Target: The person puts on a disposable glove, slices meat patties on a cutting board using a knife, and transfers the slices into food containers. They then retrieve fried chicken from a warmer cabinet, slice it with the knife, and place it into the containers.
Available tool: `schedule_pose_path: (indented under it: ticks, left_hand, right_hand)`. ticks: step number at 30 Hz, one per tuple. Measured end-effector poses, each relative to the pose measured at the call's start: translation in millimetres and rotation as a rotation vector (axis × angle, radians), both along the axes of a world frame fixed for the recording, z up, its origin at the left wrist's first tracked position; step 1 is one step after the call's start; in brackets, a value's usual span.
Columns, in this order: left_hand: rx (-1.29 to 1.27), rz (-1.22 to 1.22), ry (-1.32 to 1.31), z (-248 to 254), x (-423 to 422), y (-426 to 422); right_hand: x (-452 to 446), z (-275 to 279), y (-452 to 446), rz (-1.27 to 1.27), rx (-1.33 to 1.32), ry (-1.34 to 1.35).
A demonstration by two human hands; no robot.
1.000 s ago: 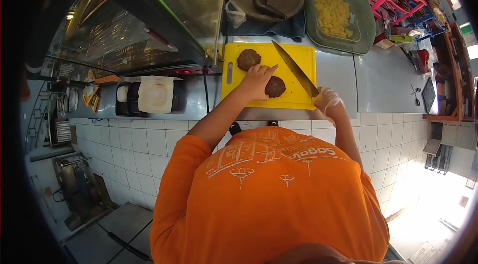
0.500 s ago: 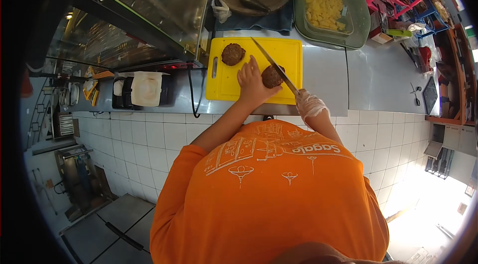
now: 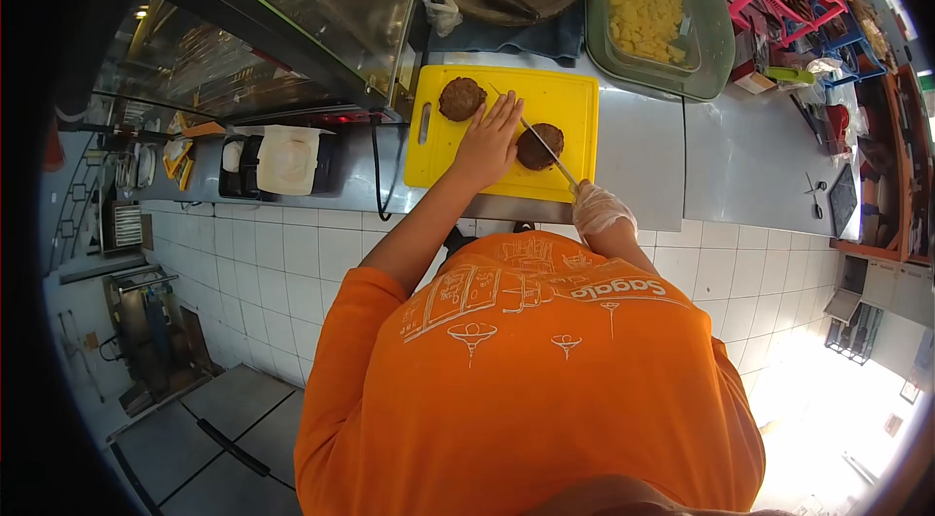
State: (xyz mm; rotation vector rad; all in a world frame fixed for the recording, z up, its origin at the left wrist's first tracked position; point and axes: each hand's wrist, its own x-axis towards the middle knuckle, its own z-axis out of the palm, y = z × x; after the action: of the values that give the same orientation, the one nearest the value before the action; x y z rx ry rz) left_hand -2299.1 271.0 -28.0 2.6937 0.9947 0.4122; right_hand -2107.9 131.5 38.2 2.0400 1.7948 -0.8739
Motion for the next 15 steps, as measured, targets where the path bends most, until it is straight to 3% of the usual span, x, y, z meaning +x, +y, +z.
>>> schedule_pose_path:
  ticks: [6, 9, 15]
  left_hand:
    - [0.003, -0.035, -0.002, -2.1, -1.6, -4.4]
    - [-0.051, -0.053, -0.018, -2.5, -1.5, -8.3]
    - [-0.109, -0.049, -0.094, -1.8, -0.2, -10.1]
  right_hand:
    - [11.5, -9.0, -12.6, 0.401, 0.033, -0.187]
    - [14.2, -9.5, -16.4, 0.262, 0.000, -0.089]
    - [16.8, -16.9, -19.3, 0.315, 0.044, -0.100]
